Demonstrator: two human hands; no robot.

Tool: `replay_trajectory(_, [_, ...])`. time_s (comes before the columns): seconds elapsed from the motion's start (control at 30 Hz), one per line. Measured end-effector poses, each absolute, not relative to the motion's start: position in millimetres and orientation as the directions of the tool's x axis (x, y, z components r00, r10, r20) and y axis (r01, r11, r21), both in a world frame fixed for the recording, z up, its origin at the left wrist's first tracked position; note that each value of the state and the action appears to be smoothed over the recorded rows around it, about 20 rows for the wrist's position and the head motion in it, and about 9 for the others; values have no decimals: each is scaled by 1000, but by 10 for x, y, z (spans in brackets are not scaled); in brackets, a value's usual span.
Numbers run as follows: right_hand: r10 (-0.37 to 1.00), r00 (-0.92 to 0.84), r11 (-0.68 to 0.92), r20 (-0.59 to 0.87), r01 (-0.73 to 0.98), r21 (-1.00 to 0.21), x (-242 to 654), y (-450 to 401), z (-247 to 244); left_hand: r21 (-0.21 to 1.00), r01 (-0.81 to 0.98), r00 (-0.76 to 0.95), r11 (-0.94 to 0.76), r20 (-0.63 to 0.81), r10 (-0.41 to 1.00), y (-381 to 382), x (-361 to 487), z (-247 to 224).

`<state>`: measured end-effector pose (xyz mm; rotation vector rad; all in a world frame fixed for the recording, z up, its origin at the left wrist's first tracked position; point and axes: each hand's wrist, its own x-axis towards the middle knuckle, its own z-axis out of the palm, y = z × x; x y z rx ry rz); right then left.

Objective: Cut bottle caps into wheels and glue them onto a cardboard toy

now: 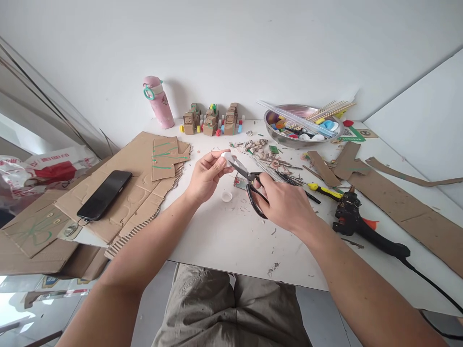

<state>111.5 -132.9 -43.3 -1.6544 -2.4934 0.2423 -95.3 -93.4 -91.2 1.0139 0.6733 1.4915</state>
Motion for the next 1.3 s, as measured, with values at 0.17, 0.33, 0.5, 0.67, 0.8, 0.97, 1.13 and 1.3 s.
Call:
replay_trajectory(0.17, [936,-351,348,-8,931,-113,1049,-1351,-409,867,-463,18,-187,219,975,-964,-928,-921])
replay_trajectory(0.33, [944,-327,318,-48,938,-139,1022,-1365,-363,868,-448,-2,-214,239,971,-955,-939,-918])
replay_trajectory(0.5, [942,-334,301,-35,886,-354,1066,-1348,-417,858,-433,-48,-274,282,958,-942,-930,-901])
replay_trajectory(0.67, [851,-513,183,-109,486,-855,1114,-1300,-507,869,-395,-50,-297,302,952,-934,-939,-879])
replay_trajectory(0.8, [727,-663,-73,-176,181,-981,1138,-1291,-508,850,-436,-38,-294,309,950,-931,-964,-864])
replay_trajectory(0.97, [636,-755,-189,-159,47,-981,1165,-1270,-533,855,-464,4,-232,264,965,-942,-980,-825])
replay_trajectory(1.13, [591,-794,-221,-141,9,-975,1142,-1233,-580,843,-481,27,-242,290,957,-942,-959,-824])
replay_trajectory(1.3, [607,-780,-127,-155,97,-987,1201,-1297,-462,842,-471,-92,-264,251,964,-811,-1052,-905])
